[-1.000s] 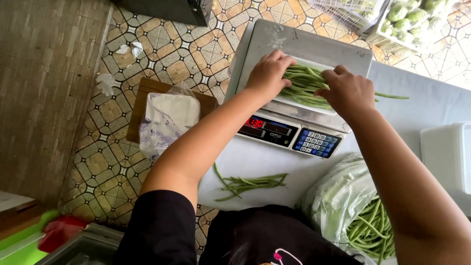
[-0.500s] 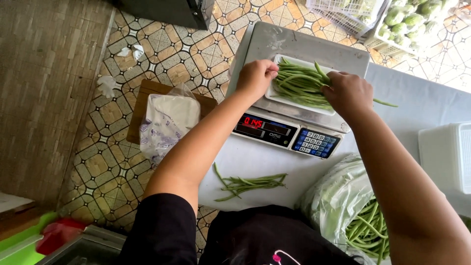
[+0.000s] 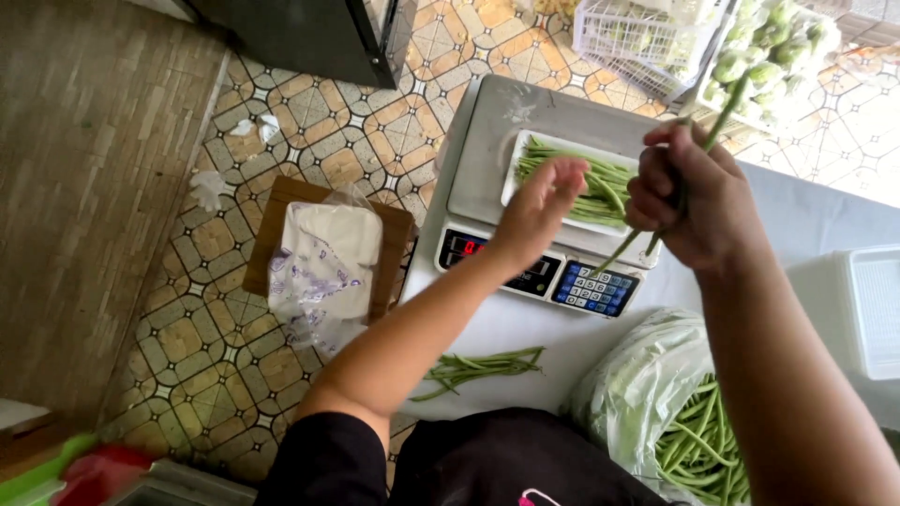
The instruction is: Sorting and weighing green beans on a digital scale for portioning and packaging.
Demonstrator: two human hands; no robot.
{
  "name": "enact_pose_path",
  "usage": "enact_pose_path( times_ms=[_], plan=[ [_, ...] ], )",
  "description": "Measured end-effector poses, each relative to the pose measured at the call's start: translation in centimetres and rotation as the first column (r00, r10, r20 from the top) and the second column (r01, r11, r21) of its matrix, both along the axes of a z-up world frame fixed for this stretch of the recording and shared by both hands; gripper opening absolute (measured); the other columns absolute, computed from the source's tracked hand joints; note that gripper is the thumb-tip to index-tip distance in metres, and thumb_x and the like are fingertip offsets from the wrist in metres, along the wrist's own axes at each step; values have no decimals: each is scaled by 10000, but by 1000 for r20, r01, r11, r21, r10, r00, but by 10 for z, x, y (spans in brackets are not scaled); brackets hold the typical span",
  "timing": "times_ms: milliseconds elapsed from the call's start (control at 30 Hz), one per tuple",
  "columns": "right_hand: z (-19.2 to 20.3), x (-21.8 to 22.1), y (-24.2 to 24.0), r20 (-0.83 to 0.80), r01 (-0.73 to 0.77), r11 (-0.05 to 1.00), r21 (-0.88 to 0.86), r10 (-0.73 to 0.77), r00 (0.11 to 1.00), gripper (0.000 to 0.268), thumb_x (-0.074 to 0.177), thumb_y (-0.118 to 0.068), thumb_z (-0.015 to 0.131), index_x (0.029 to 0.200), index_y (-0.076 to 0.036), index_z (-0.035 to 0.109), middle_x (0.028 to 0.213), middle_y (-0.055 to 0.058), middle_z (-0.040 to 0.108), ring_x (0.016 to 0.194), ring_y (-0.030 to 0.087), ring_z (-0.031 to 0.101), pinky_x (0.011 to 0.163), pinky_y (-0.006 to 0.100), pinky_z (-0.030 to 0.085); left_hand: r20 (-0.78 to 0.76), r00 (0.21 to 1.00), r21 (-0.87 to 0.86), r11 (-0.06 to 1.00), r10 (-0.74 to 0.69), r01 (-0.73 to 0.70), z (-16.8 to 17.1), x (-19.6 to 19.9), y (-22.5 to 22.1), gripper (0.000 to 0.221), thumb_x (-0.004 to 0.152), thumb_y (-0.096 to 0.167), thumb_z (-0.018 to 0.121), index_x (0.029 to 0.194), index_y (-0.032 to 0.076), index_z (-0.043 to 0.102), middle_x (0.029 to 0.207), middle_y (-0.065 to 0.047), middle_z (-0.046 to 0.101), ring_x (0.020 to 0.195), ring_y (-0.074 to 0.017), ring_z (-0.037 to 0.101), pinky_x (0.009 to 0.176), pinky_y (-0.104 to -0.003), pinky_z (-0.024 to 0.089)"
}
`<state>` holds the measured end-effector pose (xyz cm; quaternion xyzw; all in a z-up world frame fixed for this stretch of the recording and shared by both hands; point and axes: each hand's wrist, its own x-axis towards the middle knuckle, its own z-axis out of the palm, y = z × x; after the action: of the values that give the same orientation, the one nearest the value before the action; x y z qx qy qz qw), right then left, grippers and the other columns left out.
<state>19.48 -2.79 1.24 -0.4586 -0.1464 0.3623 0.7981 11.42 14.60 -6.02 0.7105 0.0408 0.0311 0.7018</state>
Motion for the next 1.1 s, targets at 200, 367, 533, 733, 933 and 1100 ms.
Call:
enact_pose_path(
  times_ms=[200,367,533,733,933,1100],
  plan=[
    [-1,-38,-15,-188,305,951,48,-291,938,220,982,-449,682,986,-233,640,659,-59,364,522,88,304,518,243,292,-80,929,-280,903,-361,327,27,-59,-29,783,870,674,510,1333,47,590,1086,-68,737,877,-171,679,804,-308,553],
    [-6,-59,-45,-327,421,896,143,-359,874,232,1007,-411,660,926,-194,642,661,-48,350,600,109,277,613,255,296,-38,955,-120,950,-294,287,31,-82,-46,324,974,246,655,1225,45,696,945,-65,770,835,-100,708,765,-226,562],
    [-20,-88,-77,-385,459,831,315,-330,862,194,1067,-323,646,959,-163,660,729,-31,513,724,146,430,801,296,381,202,977,-224,968,-71,116,21,-97,-59,173,984,81,680,1146,21,693,959,-110,757,878,-156,739,794,-248,641],
    [-36,-123,-82,-490,514,785,346,-315,813,245,1114,-313,562,980,-124,641,811,6,612,855,210,553,981,399,447,248,966,-520,851,73,70,18,-108,-84,170,1014,102,685,1178,66,705,1093,-67,734,913,-135,691,899,-266,627],
    [-19,-122,-96,-751,787,561,258,-396,528,252,1098,-180,583,896,-47,654,868,69,659,909,234,613,1031,404,498,356,908,-476,879,219,-25,43,-115,-84,121,1139,227,447,1189,158,534,1145,-34,657,1055,-160,670,899,-268,571],
    [-31,-122,-119,-420,605,758,243,-480,770,202,1092,-276,617,978,-116,663,897,52,682,943,275,625,973,416,499,190,933,-667,737,307,-106,44,-118,-76,129,1120,210,400,1137,117,487,881,-72,602,816,-233,641,861,-397,568]
  ],
)
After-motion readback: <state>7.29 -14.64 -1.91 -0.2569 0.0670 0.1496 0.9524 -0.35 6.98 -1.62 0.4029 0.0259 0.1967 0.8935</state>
